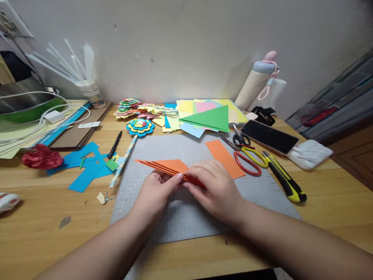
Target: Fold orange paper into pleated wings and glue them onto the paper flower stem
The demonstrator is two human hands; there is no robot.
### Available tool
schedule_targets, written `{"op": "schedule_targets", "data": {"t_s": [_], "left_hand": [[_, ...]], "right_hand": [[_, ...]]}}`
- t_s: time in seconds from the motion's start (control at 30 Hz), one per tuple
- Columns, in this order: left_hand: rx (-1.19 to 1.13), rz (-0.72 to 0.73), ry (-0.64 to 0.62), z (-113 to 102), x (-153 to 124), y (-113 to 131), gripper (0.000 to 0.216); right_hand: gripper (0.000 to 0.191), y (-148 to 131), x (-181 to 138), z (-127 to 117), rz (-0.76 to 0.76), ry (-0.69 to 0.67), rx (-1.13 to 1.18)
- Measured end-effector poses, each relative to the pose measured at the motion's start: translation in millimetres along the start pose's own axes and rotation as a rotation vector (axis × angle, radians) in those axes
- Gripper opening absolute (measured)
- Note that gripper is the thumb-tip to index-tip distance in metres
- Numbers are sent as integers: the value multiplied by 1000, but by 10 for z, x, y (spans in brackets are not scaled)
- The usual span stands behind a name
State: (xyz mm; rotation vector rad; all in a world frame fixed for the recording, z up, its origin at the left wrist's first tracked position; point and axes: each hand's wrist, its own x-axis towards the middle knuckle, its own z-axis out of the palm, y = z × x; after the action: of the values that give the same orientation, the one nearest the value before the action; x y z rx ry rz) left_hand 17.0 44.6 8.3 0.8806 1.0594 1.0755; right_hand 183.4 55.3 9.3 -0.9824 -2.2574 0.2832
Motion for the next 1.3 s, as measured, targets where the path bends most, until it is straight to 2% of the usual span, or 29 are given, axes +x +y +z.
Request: {"op": "schedule_targets", "data": {"t_s": [0.13,0.2,0.23,0.27,0.3,0.37,0.4,0.43,0.5,0.6,0.8,1.3], "left_hand": [[135,-2,-133,14,-23,-42,26],[302,-48,-226,31,-70,-54,21],[428,-26,-258,36,-99,-53,16],[579,56,-266,36,-126,-44,12],[745,207,-248,29,-148,-28,11],[1024,577,-134,-4,-161,20,11],[1135,702,-58,-29,-150,47,11],[1232,763,10,-56,-130,71,11],[1390,746,62,-108,-78,103,9],[1499,657,-13,-156,-19,97,11],[1564,589,-118,-146,-13,28,15],[1528,407,-76,-132,-48,19,10]], "right_hand": [[10,69,11,-2,1,31,-24],[9,119,27,-18,13,48,-45],[8,142,35,-25,17,53,-57],[8,161,42,-31,18,53,-67],[8,175,47,-34,18,46,-75],[8,183,49,-30,16,12,-86],[8,180,46,-23,17,-10,-89],[8,173,41,-13,17,-34,-87],[9,157,25,12,18,-81,-74],[9,141,1,52,28,-152,-51],[4,135,-21,96,87,-279,-42],[4,101,-24,97,147,-301,-24]]}}
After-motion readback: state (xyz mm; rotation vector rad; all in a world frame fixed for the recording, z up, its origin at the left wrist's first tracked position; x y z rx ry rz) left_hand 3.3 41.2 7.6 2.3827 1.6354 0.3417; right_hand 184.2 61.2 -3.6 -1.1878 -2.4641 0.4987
